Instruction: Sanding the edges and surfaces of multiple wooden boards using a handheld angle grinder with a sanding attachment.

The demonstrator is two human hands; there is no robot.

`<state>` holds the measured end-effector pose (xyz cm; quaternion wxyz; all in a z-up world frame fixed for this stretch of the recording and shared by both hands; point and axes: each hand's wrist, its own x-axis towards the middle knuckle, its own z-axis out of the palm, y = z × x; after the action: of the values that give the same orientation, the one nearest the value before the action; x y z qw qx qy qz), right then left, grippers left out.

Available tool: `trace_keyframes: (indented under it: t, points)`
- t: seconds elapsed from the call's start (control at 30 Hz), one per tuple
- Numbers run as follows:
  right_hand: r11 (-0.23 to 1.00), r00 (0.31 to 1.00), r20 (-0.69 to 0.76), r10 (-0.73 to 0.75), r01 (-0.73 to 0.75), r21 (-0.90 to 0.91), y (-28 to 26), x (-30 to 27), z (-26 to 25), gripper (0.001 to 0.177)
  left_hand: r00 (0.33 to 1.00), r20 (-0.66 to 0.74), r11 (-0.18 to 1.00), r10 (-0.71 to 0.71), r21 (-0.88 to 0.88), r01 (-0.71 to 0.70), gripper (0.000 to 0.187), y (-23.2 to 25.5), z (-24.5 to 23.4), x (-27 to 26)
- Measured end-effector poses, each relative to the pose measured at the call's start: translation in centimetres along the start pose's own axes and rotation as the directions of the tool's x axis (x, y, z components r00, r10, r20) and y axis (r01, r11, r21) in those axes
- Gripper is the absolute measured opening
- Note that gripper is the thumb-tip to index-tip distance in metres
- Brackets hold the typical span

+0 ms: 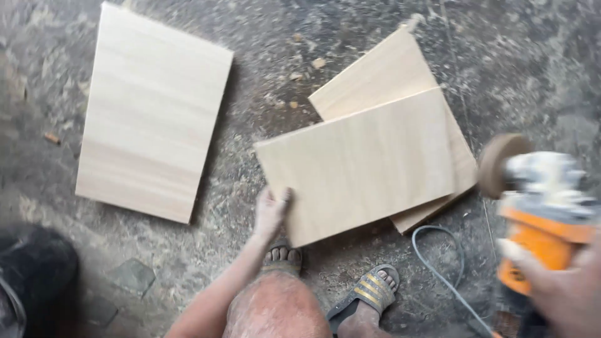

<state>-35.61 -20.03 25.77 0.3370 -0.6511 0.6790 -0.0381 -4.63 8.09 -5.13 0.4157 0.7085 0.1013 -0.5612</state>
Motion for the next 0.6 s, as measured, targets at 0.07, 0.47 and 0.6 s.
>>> trace_keyframes:
  t: [0.07,0.47,0.6]
  points:
    - [0.998,0.999,0.04,-0.029,0.031,-0.052,-5.6,-3.6,5.6,0.131,0.993,0.116,0.976,-0.03,-0.209,0.054,0.034,-1.2,2.7,-1.6]
    - [0.497,0.734,0.524,-0.433,0.679,-0.54,-12.5,-6.7,26.0,0.09,0.885,0.441,0.972,0.153,-0.227,-0.055,0.051,-4.0,3.3,-0.7]
    - [0.468,0.722,0.571,-0.391,0.69,-0.552,-13.5,-6.0,26.3,0.095,0.896,0.416,0.967,0.157,-0.248,-0.055,0.048,-3.8,3.7,-1.0]
